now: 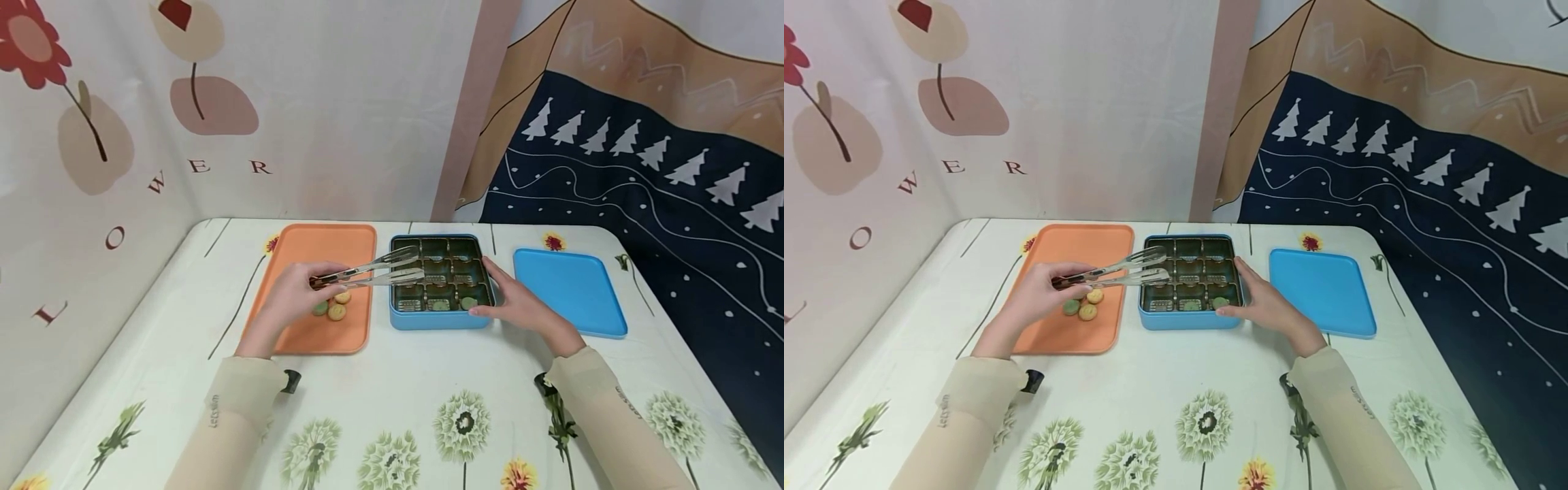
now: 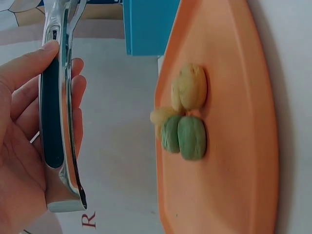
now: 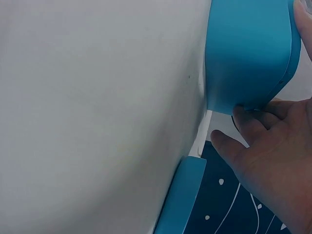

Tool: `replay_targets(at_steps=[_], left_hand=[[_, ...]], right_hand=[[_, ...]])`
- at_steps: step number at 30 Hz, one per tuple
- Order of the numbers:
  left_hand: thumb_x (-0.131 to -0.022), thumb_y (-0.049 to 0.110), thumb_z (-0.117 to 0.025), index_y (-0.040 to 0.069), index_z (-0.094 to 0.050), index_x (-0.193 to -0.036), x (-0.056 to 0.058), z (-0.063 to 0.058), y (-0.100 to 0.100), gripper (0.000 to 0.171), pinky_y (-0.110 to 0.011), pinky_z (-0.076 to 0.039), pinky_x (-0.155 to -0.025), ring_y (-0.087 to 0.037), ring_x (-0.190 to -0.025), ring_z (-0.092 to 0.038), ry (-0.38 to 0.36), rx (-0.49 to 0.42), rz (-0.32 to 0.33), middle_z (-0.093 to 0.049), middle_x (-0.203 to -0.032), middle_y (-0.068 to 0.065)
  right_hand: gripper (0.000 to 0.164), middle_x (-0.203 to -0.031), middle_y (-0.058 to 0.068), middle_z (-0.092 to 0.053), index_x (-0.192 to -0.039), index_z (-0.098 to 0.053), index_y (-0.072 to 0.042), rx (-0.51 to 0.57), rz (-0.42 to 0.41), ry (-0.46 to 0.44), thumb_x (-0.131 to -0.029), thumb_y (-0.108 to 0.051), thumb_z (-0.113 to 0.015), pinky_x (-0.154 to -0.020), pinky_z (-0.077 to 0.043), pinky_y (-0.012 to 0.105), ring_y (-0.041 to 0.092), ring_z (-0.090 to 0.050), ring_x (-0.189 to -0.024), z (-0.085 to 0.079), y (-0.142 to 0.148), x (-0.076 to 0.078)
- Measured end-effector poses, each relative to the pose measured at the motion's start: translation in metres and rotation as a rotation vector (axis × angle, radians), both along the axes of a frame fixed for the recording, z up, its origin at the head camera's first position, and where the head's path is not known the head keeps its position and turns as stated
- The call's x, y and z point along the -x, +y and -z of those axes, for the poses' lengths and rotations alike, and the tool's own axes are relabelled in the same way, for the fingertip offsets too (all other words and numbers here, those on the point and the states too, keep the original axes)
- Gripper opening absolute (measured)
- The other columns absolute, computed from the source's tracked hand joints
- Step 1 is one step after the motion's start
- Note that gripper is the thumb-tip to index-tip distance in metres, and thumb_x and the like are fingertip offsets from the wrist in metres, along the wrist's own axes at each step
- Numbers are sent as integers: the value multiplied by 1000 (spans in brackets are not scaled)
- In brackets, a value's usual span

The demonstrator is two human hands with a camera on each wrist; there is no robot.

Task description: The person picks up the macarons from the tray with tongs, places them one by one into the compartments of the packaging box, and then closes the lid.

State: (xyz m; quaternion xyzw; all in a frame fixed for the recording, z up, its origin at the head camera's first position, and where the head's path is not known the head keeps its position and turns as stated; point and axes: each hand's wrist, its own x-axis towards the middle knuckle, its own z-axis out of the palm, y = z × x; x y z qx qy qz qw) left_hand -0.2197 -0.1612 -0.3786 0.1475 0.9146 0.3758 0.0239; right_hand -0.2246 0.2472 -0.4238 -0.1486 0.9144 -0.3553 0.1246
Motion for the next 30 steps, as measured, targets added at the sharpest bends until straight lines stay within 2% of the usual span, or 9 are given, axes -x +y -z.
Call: replay_targets(at_steps=[8,18,30], left_hand=[[-89,23,-76,16,-71,-124,-3,2,-18,36,-29,-50,-69,-18,-83,-64,36,9,-35,-75,-110,-8],[-88,24,-78,16,-74,-120,-8,8,-42,33,-23,-51,-67,-13,-81,-66,99,15,-79,-77,-105,-8],[-89,23,-77,14,-73,-121,-16,11,-66,33,-22,-51,-67,-11,-81,-66,118,47,-112,-77,-105,-10]], right_hand=[[109,-169,15,-3,-162,0,-15,-3,2,-1,-88,-41,-76,-115,-21,69,46,-11,-153,0,0,-1],[108,-169,15,-3,-162,0,-14,3,-2,-1,-88,-38,-76,-115,-21,69,46,-11,-152,0,-1,-2],[109,-169,14,-2,-162,1,-15,0,-11,5,-88,-44,-74,-115,-21,69,46,-11,-152,1,1,-1]])
